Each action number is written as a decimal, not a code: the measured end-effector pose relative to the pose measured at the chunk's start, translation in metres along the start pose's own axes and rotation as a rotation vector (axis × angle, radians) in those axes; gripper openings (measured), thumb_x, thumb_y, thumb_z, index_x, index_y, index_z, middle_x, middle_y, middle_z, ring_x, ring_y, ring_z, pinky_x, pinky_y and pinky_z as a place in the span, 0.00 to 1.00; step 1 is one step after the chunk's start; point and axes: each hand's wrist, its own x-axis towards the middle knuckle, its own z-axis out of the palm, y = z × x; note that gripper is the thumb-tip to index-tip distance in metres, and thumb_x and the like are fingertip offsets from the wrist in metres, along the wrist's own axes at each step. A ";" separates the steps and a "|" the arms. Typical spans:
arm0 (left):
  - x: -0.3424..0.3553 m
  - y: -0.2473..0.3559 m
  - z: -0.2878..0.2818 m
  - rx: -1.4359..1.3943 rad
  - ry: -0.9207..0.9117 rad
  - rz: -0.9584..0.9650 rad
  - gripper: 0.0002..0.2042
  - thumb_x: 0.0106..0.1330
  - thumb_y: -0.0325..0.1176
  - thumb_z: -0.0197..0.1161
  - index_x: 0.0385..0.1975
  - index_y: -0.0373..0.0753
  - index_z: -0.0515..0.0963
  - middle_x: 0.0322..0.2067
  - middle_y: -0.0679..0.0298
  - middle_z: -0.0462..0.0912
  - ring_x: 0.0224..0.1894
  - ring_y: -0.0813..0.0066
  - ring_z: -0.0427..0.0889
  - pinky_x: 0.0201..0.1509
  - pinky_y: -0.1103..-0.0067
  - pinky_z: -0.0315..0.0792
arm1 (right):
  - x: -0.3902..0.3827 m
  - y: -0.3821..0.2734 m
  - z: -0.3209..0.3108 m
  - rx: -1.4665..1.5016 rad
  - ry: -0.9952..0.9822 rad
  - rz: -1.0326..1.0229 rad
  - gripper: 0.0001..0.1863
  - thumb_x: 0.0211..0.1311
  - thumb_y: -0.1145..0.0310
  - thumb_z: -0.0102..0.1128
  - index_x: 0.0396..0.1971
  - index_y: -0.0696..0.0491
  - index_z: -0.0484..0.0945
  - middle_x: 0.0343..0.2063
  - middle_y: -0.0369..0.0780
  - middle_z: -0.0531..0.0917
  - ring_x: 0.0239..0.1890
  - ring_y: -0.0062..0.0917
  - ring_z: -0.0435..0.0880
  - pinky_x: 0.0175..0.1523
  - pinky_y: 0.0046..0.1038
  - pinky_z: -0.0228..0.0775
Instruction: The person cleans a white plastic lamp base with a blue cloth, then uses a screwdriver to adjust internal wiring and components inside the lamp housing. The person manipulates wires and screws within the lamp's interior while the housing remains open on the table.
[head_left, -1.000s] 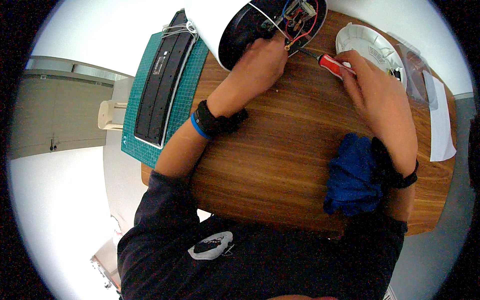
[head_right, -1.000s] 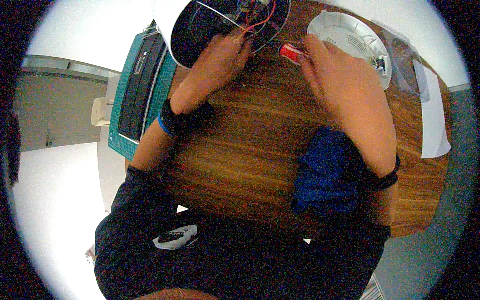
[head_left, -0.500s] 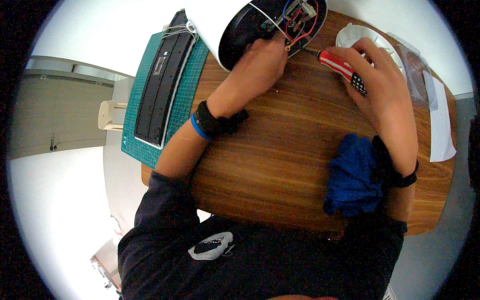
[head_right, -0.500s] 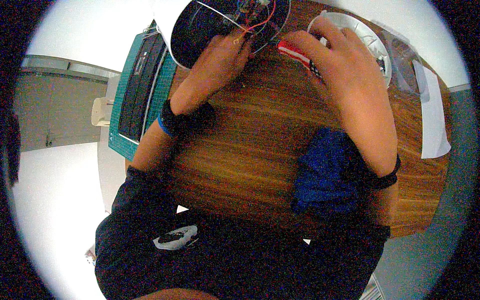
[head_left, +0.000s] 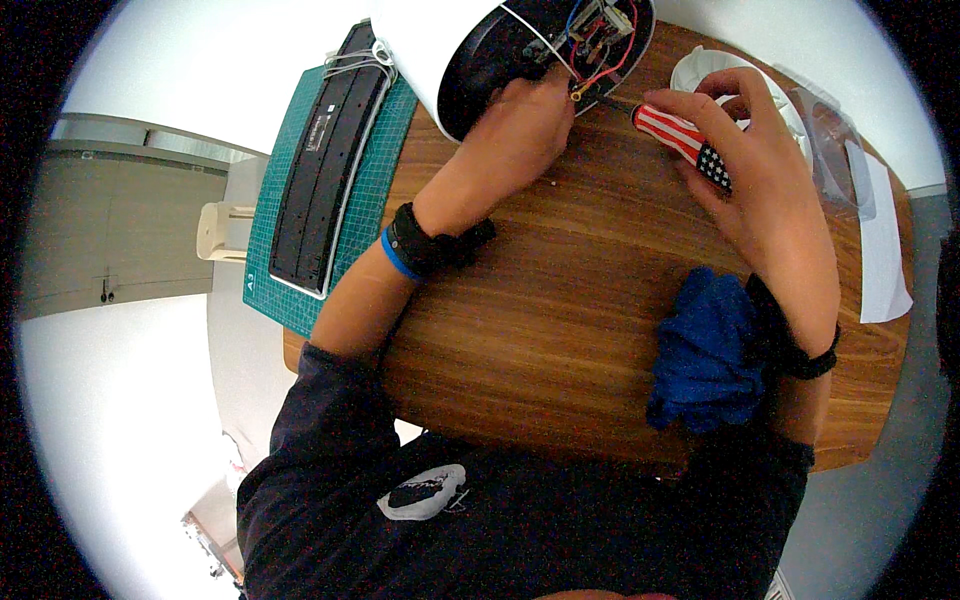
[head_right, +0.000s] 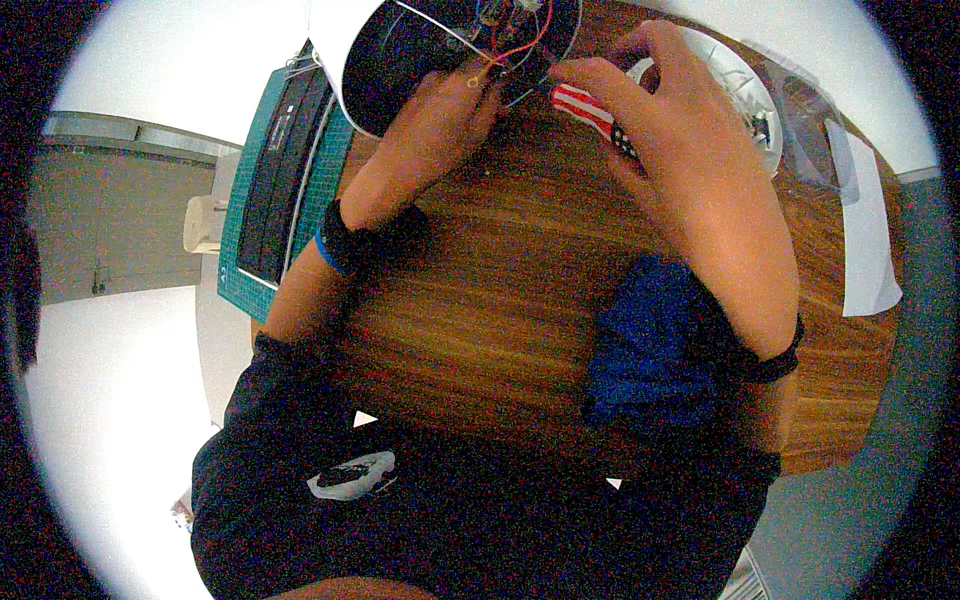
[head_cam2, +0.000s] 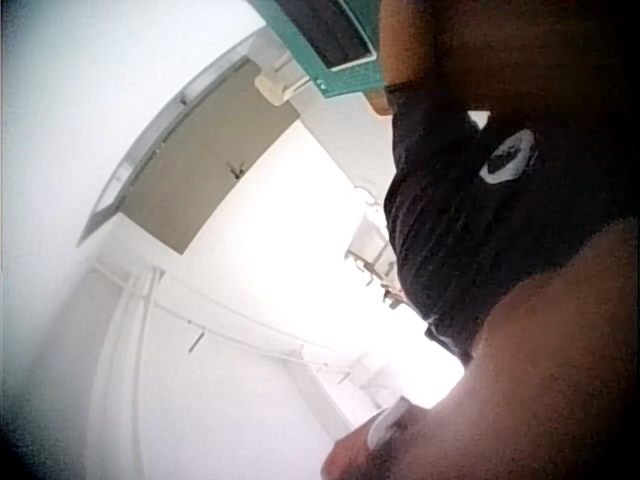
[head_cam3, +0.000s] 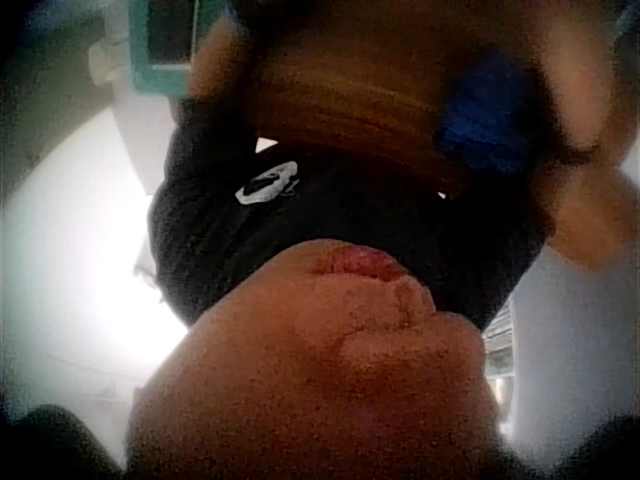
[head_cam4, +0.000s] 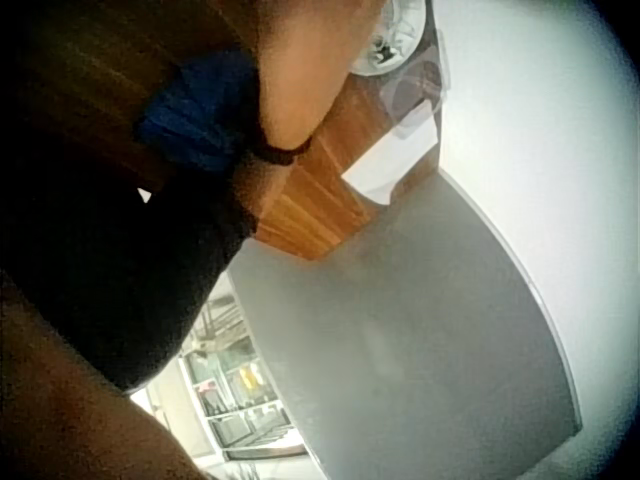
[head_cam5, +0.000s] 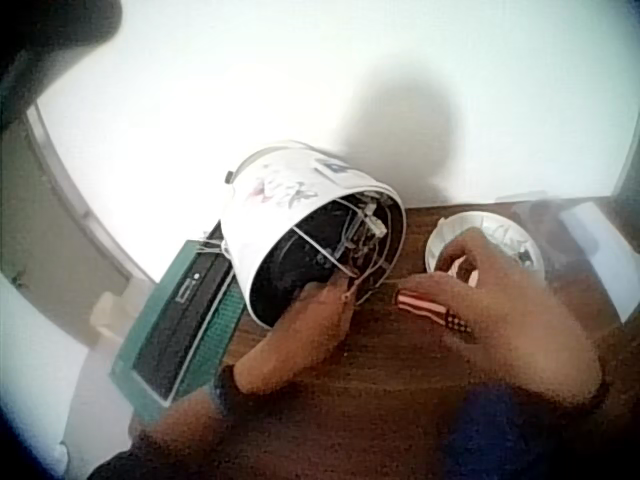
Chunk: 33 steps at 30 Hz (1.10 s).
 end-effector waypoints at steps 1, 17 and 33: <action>0.000 0.002 -0.001 -0.001 -0.009 -0.008 0.18 0.74 0.32 0.59 0.62 0.38 0.73 0.40 0.39 0.85 0.38 0.33 0.84 0.43 0.46 0.80 | -0.001 0.001 0.002 0.017 -0.002 0.008 0.27 0.60 0.76 0.72 0.59 0.43 0.81 0.52 0.45 0.79 0.49 0.48 0.84 0.55 0.38 0.78; 0.000 0.001 -0.003 -0.029 -0.038 -0.033 0.18 0.75 0.33 0.59 0.62 0.39 0.73 0.38 0.37 0.85 0.40 0.32 0.85 0.43 0.45 0.80 | -0.004 -0.001 0.003 -0.121 -0.104 0.137 0.17 0.69 0.69 0.67 0.54 0.50 0.76 0.46 0.50 0.82 0.48 0.52 0.84 0.49 0.47 0.77; 0.000 0.004 -0.006 -0.026 -0.029 -0.026 0.15 0.76 0.34 0.59 0.58 0.37 0.74 0.37 0.38 0.85 0.38 0.33 0.85 0.42 0.46 0.80 | -0.007 -0.002 0.005 0.002 -0.196 0.222 0.14 0.71 0.65 0.66 0.52 0.52 0.77 0.46 0.50 0.84 0.48 0.54 0.84 0.51 0.47 0.77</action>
